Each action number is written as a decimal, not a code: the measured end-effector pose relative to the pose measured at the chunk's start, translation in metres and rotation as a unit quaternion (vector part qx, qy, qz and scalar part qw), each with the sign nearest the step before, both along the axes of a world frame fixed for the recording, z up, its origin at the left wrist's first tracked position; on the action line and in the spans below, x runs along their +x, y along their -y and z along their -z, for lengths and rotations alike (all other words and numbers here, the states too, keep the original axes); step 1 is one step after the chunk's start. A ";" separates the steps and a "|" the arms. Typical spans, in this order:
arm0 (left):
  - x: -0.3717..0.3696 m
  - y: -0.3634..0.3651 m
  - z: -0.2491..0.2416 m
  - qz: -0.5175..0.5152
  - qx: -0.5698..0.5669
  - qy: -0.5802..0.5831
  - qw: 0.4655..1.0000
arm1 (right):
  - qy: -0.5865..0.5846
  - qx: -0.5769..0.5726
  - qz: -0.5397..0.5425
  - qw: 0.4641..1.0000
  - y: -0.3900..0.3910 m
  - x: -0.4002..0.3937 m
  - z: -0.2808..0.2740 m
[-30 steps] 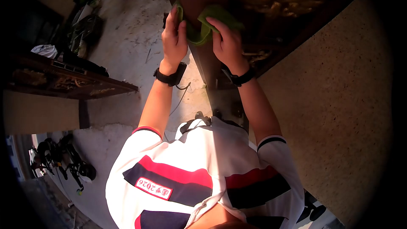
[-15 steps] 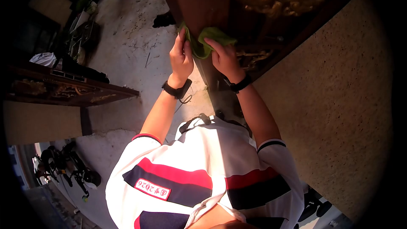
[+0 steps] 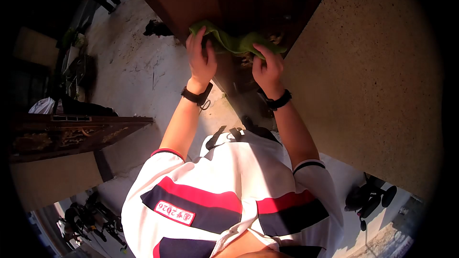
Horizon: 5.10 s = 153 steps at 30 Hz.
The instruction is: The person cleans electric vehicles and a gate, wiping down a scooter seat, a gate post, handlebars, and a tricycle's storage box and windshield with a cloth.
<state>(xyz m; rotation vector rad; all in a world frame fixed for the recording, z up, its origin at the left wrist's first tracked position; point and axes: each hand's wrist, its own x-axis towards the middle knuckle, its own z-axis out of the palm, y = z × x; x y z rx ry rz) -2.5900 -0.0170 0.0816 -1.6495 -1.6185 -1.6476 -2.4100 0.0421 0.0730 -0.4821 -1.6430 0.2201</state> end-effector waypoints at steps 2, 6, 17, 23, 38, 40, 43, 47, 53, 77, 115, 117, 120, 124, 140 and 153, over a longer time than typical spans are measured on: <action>0.006 -0.002 0.010 0.047 -0.032 0.034 0.998 | -0.002 -0.004 0.054 0.999 0.016 0.026 0.002; 0.028 -0.002 0.032 0.103 -0.067 0.063 0.990 | 0.013 -0.027 0.167 0.985 0.063 0.082 0.006; 0.209 0.067 0.022 0.416 -0.052 0.061 0.906 | -0.068 -0.033 0.390 0.918 0.190 0.254 0.014; 0.347 0.124 0.023 0.539 -0.125 0.141 0.821 | -0.068 -0.021 0.461 0.885 0.265 0.382 0.009; 0.720 0.230 0.021 0.725 -0.214 0.153 0.636 | -0.188 -0.129 0.623 0.748 0.467 0.684 0.033; 0.760 0.233 0.029 0.742 -0.234 0.135 0.613 | -0.179 -0.131 0.659 0.718 0.484 0.711 0.035; 0.824 0.240 0.047 0.751 -0.254 0.117 0.598 | -0.183 -0.125 0.694 0.685 0.506 0.756 0.041; 0.911 0.248 0.064 0.762 -0.263 0.111 0.581 | -0.220 -0.135 0.717 0.647 0.516 0.820 0.064; 1.038 0.228 0.057 0.798 -0.251 0.059 0.544 | -0.188 -0.150 0.774 0.586 0.511 0.934 0.046; 1.420 0.246 0.123 0.820 -0.380 -0.237 0.356 | -0.305 -0.289 0.867 0.270 0.623 1.310 0.180; 1.769 0.313 0.258 0.747 -0.480 -0.430 0.165 | -0.152 -0.582 0.762 0.239 0.638 1.536 0.344; 1.774 0.304 0.262 0.743 -0.490 -0.424 0.168 | -0.220 -0.576 0.758 0.211 0.636 1.540 0.339; 1.786 0.290 0.273 0.746 -0.502 -0.403 0.174 | -0.274 -0.584 0.750 0.145 0.638 1.547 0.317; 1.807 0.282 0.286 0.763 -0.486 -0.388 0.177 | -0.303 -0.587 0.735 0.155 0.642 1.541 0.315; 1.775 0.315 0.292 0.753 -0.469 -0.452 0.088 | -0.457 -0.559 0.674 0.153 0.631 1.480 0.338; 1.764 0.355 0.290 0.770 -0.406 -0.478 0.118 | -0.367 -0.578 0.694 0.221 0.622 1.459 0.319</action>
